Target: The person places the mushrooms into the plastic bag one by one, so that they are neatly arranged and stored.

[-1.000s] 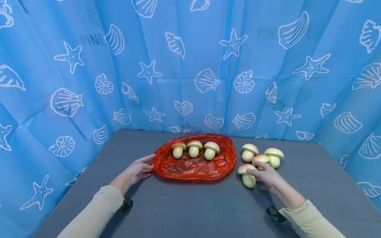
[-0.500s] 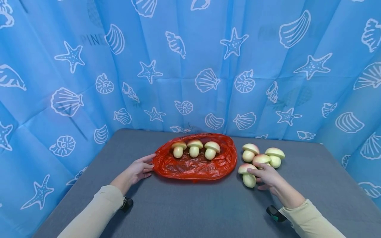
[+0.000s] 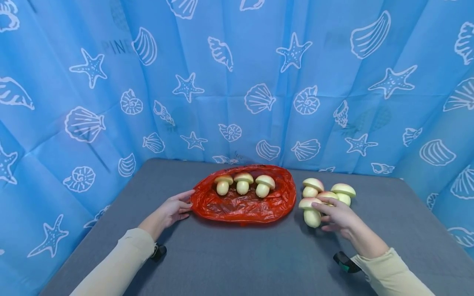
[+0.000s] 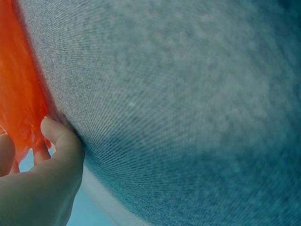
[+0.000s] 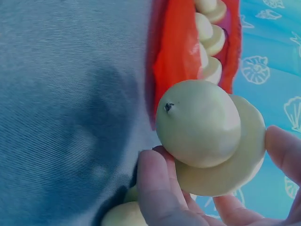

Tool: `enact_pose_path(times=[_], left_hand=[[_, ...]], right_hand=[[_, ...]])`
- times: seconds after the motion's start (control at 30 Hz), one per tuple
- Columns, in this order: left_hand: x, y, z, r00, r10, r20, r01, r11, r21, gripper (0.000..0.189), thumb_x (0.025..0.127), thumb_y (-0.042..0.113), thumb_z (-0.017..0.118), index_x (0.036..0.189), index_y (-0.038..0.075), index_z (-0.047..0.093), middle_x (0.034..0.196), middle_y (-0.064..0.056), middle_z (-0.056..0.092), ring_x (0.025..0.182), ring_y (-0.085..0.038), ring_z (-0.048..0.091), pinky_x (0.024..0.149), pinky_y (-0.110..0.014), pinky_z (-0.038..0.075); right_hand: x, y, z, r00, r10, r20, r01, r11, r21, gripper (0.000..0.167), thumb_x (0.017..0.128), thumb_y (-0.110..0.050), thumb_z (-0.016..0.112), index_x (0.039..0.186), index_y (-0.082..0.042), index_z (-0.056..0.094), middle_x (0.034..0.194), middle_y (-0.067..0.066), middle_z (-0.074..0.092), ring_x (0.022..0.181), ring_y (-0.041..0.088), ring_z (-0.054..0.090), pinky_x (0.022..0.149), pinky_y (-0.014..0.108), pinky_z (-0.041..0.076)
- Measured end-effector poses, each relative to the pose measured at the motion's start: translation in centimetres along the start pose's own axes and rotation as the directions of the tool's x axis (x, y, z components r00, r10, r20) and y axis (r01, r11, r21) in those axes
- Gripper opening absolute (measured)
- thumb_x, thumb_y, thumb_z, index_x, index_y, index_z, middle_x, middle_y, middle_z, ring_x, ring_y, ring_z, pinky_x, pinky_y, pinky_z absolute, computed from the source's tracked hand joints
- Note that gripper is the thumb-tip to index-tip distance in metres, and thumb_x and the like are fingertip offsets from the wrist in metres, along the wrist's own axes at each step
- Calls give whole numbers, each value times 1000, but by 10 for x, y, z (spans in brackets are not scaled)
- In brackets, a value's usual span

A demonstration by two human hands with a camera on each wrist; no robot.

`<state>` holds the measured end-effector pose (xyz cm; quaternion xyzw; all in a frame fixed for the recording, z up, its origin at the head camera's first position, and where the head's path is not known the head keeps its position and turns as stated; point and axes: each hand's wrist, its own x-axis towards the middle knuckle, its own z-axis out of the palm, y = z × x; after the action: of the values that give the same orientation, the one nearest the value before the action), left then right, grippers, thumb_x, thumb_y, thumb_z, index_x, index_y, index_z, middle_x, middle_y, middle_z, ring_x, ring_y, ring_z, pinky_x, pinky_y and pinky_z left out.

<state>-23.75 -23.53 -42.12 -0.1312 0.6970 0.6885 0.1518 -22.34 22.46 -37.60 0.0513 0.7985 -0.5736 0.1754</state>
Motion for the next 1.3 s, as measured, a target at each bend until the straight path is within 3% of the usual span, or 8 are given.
enact_pose_path(times=[0.13, 0.3, 0.57, 0.83, 1.3], left_hand=[[0, 0, -1, 1000, 1, 4, -1, 1000, 0, 57, 96, -4, 46, 151, 11, 36, 153, -19, 33, 85, -14, 60, 86, -37, 45], [1, 1, -1, 1000, 5, 9, -5, 1000, 7, 57, 97, -3, 46, 151, 11, 37, 151, -19, 35, 86, -15, 59, 85, -36, 46], [0, 1, -1, 1000, -1, 10, 1, 1000, 4, 57, 97, -3, 46, 151, 11, 37, 152, -19, 34, 85, -15, 59, 85, -35, 46], [0, 1, -1, 1000, 3, 14, -3, 1000, 4, 57, 96, -3, 47, 151, 11, 37, 153, -19, 34, 83, -14, 59, 84, -35, 47], [-1, 1, -1, 1000, -2, 8, 2, 1000, 7, 56, 97, -3, 46, 151, 11, 37, 153, -19, 34, 85, -16, 58, 86, -36, 46]], right_hand=[[-2, -6, -2, 1000, -5, 14, 5, 1000, 30, 67, 100, -33, 50, 144, 9, 23, 108, 8, 58, 83, 15, 60, 70, 37, 55], [-4, -14, -1, 1000, 3, 25, -5, 998, 59, 69, 100, -34, 52, 146, 7, 22, 107, 4, 58, 81, 12, 61, 71, 36, 55], [-2, -24, 8, 999, -12, 37, 9, 996, 89, 74, 100, -33, 51, 148, 10, 15, 113, 9, 57, 81, 13, 61, 71, 34, 56], [2, -29, 22, 997, -36, 63, 25, 987, 160, 73, 100, -32, 50, 149, 10, 15, 136, 25, 37, 84, 15, 60, 72, 36, 55], [13, -39, 45, 989, -68, 134, 32, 967, 253, 72, 101, -30, 47, 150, 10, 11, 143, 26, 30, 86, 18, 60, 79, 39, 54]])
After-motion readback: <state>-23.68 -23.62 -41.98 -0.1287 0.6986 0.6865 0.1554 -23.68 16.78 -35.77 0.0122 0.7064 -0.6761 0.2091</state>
